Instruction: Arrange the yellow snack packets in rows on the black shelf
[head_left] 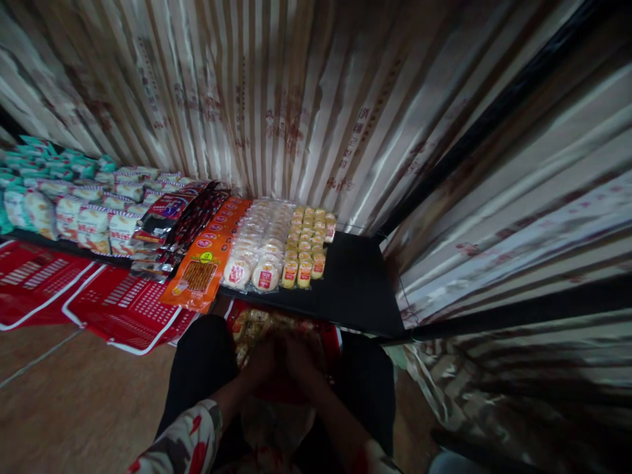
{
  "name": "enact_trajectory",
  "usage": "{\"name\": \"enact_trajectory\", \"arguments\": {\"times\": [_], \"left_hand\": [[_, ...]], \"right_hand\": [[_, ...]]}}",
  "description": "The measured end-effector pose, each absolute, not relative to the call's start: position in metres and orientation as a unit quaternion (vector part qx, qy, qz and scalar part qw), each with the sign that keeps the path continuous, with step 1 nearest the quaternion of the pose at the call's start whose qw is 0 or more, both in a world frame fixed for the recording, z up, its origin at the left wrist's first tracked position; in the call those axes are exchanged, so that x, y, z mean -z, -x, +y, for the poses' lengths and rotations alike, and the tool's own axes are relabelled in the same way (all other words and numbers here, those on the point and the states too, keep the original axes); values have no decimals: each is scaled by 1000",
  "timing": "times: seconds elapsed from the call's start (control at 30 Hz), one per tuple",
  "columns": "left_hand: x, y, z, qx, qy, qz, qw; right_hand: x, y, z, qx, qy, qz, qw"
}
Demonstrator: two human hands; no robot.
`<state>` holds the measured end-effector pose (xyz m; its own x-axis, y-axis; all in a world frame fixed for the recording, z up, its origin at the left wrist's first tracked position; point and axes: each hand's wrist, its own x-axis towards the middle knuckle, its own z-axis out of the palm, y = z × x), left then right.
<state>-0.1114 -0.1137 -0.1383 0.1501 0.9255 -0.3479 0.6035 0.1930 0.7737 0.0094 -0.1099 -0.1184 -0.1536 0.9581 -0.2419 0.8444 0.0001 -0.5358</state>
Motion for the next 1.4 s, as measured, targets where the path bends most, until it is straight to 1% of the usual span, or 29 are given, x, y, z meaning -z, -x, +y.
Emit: {"name": "enact_trajectory", "arguments": {"times": [0.13,0.2,0.3,0.4,0.57,0.67,0.87,1.07,1.2,1.4], "left_hand": [[133,109,-114,-137,-644,609,442],[127,106,-116,-140,-653,606,432],[111,103,-119,-159,-659,606,416],[90,99,-120,-192,-652,609,410],[55,86,-112,-255,-655,595,390],[38,74,-102,-270,-664,585,379],[9,46,-84,-292,-683,553,376],[-8,9,-66,-339,-688,523,371],[-15,-21,-44,-358,-666,526,389],[-22,-62,-12,-326,-628,573,413]], "right_hand": [[92,-18,-115,-299,625,-707,142],[84,-22,-118,-288,639,-688,187],[79,-28,-122,-282,668,-629,280],[73,-34,-127,-323,668,-566,359],[52,-39,-128,-422,627,-484,440],[40,-41,-122,-446,607,-441,488],[23,-64,-101,-390,643,-435,495],[12,-107,-66,-389,612,-393,566],[16,-131,-37,-364,609,-395,583],[27,-160,21,-348,609,-412,582]]}}
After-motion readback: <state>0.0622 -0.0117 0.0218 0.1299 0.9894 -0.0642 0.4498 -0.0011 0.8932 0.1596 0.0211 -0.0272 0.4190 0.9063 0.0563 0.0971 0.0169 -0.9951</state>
